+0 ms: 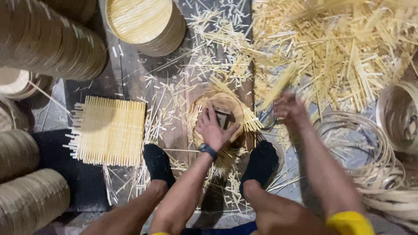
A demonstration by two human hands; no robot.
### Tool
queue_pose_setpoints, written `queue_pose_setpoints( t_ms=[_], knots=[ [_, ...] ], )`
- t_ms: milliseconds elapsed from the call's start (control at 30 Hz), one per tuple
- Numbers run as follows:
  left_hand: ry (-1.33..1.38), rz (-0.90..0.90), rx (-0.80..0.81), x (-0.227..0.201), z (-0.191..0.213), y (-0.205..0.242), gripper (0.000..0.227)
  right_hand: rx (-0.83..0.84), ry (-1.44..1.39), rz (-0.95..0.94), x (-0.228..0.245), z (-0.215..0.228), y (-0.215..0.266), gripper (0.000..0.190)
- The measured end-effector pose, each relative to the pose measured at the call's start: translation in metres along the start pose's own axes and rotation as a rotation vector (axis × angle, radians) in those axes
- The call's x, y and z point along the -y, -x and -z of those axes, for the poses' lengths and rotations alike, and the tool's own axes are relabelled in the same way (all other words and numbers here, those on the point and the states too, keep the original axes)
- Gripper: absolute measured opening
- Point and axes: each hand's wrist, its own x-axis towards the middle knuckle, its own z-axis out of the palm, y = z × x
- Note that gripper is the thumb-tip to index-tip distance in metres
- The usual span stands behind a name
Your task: The person assembles circular bamboo basket bottoms by placing a pre-woven square bamboo mat into a round mold, securing it with a bamboo ring, and trimming the excess matting with shears.
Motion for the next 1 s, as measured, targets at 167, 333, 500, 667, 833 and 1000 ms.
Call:
queue_pose_setpoints(
  t_ms=[167, 333, 500, 667, 833, 1000],
  knots=[
    [-0.275, -0.278, -0.037, 0.019, -0.010, -0.006, 0.110, -0.203, 0.835, -0.124, -0.022, -0.055, 0.037, 0.049],
    [-0.193, -0.332, 0.009, 0.011, 0.002, -0.005, 0.109, -0.163, 0.858, -0.212, -0.033, -0.067, 0.025, 0.059],
    [-0.129, -0.220, 0.052, 0.009, 0.002, -0.006, 0.110, -0.348, 0.786, -0.183, -0.007, -0.089, 0.032, 0.061],
    [0.038, -0.250, -0.114, 0.018, -0.017, -0.011, 0.105, -0.385, -0.071, -0.329, 0.015, -0.028, 0.022, 0.045],
    [0.016, -0.090, -0.032, -0.001, -0.012, -0.018, 0.114, 0.106, -0.496, -0.249, -0.084, 0.032, 0.038, 0.032],
    [0.050, 0.137, -0.030, -0.023, -0.009, -0.018, 0.113, 0.151, 0.701, -0.309, -0.078, 0.013, 0.084, 0.054]
  ],
)
